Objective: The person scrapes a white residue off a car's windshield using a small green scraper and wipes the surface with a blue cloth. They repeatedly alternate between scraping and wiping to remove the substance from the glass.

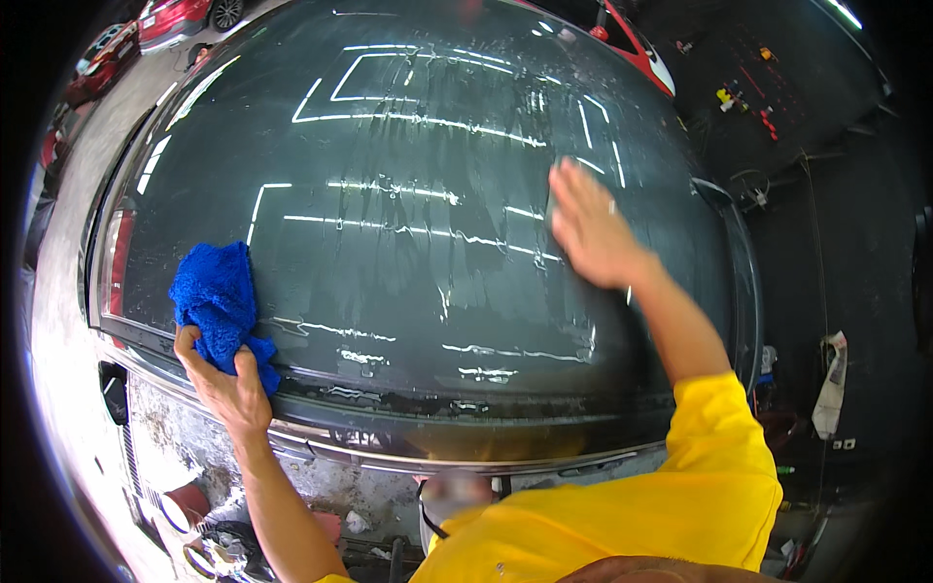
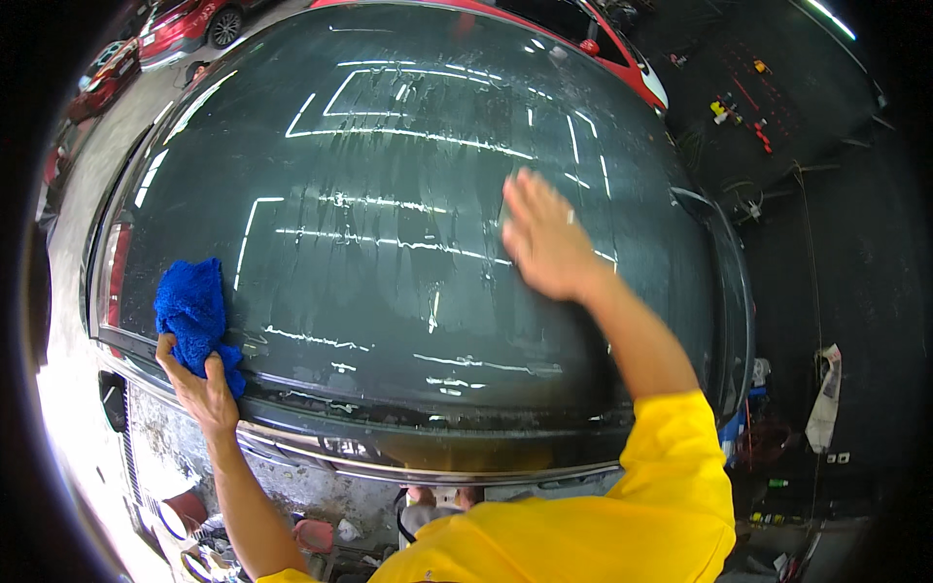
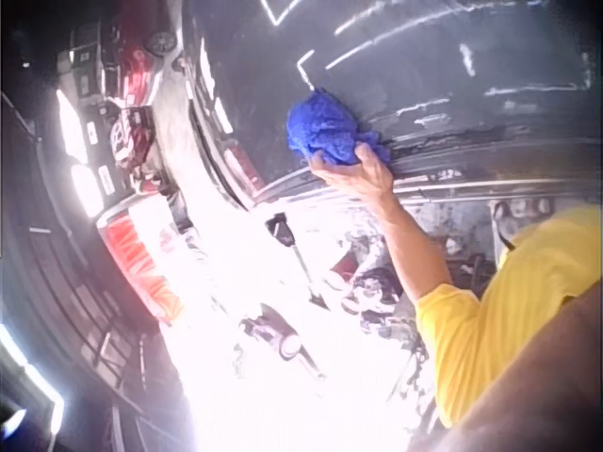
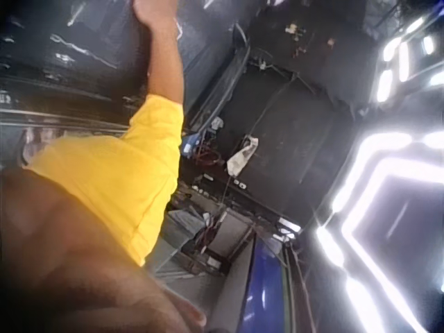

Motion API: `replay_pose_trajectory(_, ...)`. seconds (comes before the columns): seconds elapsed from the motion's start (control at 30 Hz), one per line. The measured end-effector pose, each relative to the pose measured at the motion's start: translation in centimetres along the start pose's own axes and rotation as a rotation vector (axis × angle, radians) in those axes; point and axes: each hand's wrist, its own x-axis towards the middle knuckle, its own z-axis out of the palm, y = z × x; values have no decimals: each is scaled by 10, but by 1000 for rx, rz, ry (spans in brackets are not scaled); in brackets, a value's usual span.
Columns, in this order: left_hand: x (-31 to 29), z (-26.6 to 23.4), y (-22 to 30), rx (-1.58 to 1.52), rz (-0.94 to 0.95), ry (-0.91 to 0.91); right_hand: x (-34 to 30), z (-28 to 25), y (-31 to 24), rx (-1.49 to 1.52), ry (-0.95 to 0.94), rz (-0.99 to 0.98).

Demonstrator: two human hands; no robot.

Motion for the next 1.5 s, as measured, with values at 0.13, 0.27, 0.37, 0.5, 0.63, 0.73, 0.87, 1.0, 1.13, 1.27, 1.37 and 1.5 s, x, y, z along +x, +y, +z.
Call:
replay_pose_trajectory(0.13, 4, 5, 2, -54, -1, -46, 165, 10, 128, 100, 26, 388)
replay_pose_trajectory(0.27, 6, 9, 1, -92, -65, -83, 157, 24, 135, 69, 42, 374)
replay_pose_trajectory(0.37, 4, 5, -2, -12, -51, -59, 49, 19, 62, 86, 20, 234)
replay_pose_trajectory(0.5, 4, 4, -1, -5, -75, -54, -122, -7, -30, 97, -32, 59)
replay_pose_trajectory(0.63, -4, 2, -8, -60, -101, -57, -129, 1, -17, 96, -38, 37)
replay_pose_trajectory(0.73, -8, 2, -17, -60, -58, -56, -5, 22, 77, -28, 48, 141)
replay_pose_trajectory(0.87, 4, 12, -5, -108, -55, -66, 132, 30, 189, 40, 97, 428)
replay_pose_trajectory(1.0, 5, 9, -20, -35, -44, -89, 112, 36, 139, 37, 80, 348)
replay_pose_trajectory(1.13, 6, 4, -14, 14, -34, -63, -56, 14, 42, 44, 121, 116)
replay_pose_trajectory(1.27, 5, 7, -11, 14, -41, -55, -202, -2, -25, 138, -58, 152)
replay_pose_trajectory(1.37, 0, 1, -13, 17, -59, -102, -165, -2, 12, 120, -43, 105)
replay_pose_trajectory(1.5, -3, 1, -21, -25, 6, -88, 6, 26, 150, 18, 72, 293)
